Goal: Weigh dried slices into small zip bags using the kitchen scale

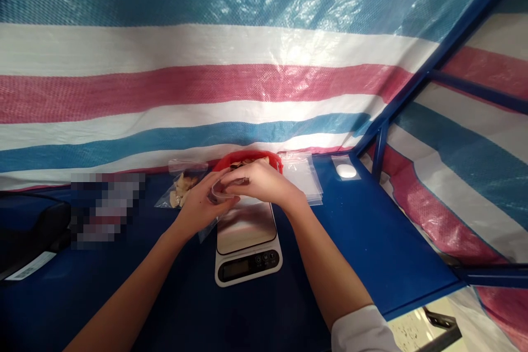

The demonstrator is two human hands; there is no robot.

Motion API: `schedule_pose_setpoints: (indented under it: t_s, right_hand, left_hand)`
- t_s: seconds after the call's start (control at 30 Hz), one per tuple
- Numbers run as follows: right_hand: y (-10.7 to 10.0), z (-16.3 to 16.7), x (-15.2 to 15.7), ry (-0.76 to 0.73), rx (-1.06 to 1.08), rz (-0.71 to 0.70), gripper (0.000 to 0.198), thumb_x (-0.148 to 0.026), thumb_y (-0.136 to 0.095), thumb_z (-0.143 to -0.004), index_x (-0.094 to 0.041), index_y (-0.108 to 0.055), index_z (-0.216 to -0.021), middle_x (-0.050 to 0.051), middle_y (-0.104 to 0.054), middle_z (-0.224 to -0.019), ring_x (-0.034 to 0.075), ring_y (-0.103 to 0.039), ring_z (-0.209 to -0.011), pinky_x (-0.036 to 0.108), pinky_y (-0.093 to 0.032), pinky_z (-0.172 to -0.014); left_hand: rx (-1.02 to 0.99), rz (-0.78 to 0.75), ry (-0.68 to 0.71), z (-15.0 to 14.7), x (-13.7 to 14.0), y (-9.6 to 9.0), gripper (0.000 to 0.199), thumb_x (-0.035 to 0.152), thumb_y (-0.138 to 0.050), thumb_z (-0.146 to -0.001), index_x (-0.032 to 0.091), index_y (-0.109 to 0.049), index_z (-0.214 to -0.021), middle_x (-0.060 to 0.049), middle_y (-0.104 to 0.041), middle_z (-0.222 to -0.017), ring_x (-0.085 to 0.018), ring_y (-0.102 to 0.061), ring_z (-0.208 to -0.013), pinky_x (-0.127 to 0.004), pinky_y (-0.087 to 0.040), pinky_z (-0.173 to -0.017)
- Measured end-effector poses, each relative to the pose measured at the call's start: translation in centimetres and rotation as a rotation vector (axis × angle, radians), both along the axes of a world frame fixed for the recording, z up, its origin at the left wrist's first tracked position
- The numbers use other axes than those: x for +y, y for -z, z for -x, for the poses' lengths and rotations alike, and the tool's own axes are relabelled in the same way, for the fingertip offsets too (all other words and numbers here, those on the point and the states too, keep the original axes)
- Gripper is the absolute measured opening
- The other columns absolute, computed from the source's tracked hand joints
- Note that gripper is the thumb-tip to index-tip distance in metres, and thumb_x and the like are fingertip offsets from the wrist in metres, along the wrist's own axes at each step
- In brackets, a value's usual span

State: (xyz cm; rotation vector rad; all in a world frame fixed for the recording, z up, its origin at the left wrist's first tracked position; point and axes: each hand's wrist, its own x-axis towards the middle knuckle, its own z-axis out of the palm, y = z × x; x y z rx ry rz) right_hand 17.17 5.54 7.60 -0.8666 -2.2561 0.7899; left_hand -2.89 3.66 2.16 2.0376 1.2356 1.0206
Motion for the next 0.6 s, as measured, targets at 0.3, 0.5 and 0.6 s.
schedule_pose_setpoints:
  t_s: [0.3, 0.5, 0.6]
  right_hand:
    - [1.9, -3.9, 2.2, 0.288, -0.016, 0.062, 0.021, -0.020, -0.066, -0.089, -0.023, -0.079, -0.105, 0.003, -0.079, -0.104, 0.020, -0.075, -0.090, 0.030, -0.057, -0.083]
    - [2.7, -2.6, 2.5, 0.301, -0.382, -0.121, 0.022, -0.024, -0.065, -0.092, -0.026, -0.078, -0.109, 0.004, -0.077, -0.115, 0.024, -0.071, -0.103, 0.033, -0.053, -0.085]
    - [3.2, -1.5, 2.3, 0.350, -0.506, -0.169, 0.027, -0.032, -0.066, -0.091, -0.027, -0.075, -0.116, 0.006, -0.072, -0.127, 0.026, -0.068, -0.110, 0.033, -0.053, -0.081]
  left_hand:
    - [0.036, -0.028, -0.154, 1.4, 0.8, -0.6, 0.064, 0.052, -0.072, -0.080, 0.019, -0.060, -0.134, -0.011, -0.067, -0.130, -0.031, -0.064, -0.120, -0.044, -0.053, -0.101]
    - [0.039, -0.057, -0.170, 1.8, 1.1, -0.7, 0.061, 0.052, -0.072, -0.081, 0.020, -0.061, -0.132, -0.010, -0.069, -0.125, -0.030, -0.065, -0.114, -0.042, -0.055, -0.096]
    - [0.038, -0.060, -0.154, 1.6, 1.0, -0.5, 0.060, 0.050, -0.072, -0.082, 0.021, -0.061, -0.133, -0.009, -0.069, -0.123, -0.029, -0.066, -0.112, -0.041, -0.056, -0.095]
